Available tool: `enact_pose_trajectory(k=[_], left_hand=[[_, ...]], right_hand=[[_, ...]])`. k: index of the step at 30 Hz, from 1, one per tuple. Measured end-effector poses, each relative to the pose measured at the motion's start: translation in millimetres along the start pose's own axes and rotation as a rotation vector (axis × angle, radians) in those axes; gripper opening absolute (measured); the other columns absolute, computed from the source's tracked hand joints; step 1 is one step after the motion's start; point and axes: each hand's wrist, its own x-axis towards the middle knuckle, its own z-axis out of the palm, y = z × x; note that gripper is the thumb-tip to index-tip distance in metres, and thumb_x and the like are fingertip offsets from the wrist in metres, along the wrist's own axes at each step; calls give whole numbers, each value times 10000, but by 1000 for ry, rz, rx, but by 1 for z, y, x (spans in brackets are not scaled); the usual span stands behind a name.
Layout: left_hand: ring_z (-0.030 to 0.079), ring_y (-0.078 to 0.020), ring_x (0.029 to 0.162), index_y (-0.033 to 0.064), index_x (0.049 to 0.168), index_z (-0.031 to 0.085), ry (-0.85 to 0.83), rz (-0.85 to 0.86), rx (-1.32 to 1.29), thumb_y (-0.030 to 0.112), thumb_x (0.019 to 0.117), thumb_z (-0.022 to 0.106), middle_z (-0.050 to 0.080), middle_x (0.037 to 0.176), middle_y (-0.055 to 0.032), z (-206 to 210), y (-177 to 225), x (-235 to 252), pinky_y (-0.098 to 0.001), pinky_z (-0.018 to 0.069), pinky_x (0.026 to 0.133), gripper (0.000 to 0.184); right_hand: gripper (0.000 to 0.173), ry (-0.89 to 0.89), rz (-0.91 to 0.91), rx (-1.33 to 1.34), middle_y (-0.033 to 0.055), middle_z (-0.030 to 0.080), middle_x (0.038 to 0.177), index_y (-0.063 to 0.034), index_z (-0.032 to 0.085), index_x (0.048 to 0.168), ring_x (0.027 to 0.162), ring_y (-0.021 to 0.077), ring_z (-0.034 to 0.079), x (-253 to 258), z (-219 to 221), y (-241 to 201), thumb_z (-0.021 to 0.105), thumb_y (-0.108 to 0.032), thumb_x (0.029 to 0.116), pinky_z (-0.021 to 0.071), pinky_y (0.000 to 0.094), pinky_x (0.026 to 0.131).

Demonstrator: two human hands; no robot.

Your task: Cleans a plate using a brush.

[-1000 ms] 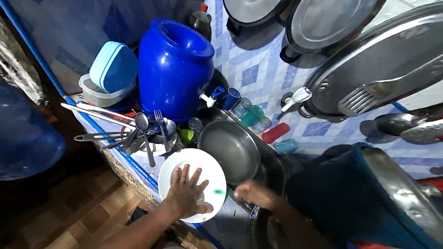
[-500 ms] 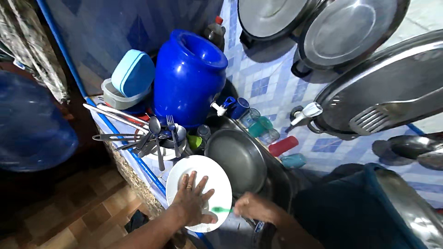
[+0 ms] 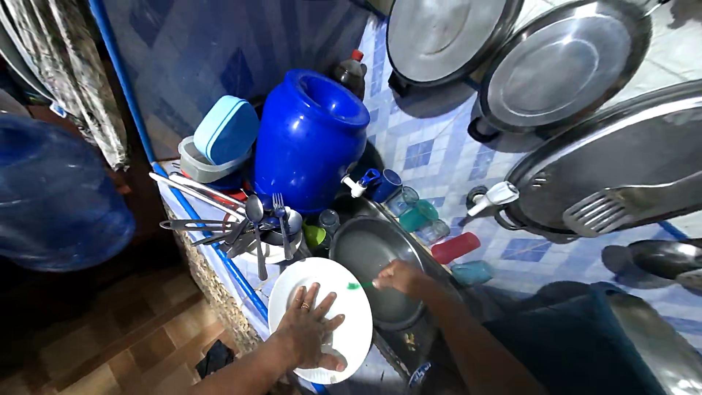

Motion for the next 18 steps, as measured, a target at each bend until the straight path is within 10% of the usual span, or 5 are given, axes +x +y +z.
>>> enact_pose_trajectory(k=[3, 11, 18], left_hand=[[-133, -465, 1548, 303, 1641, 245, 33, 10, -53, 775, 910, 488, -29, 1727, -102, 2, -1, -1, -690, -88, 1194, 903], [-160, -459, 1544, 308, 1641, 242, 17, -5, -59, 779, 911, 480, -58, 1727, -86, 1, 0, -1, -689, -108, 1189, 901], [-135, -457, 1550, 285, 1643, 238, 18, -17, -45, 779, 929, 437, -40, 1728, -92, 1, 3, 0, -695, -89, 1190, 891]], right_hand=[[350, -179, -59, -60, 151, 648, 882, 89, 687, 1005, 788, 179, 557, -11, -7, 7, 586, -242, 1053, 472, 378, 805], [384, 146, -64, -67, 200, 698, 964, -13, 745, 973, 960, 362, 654, 25, -17, -50, 635, -378, 1021, 490, 607, 882], [474, 417, -63, 629, 115, 630, 876, -88, 442, 1545, 597, 165, 544, -27, 74, -66, 417, -85, 1072, 481, 338, 535]])
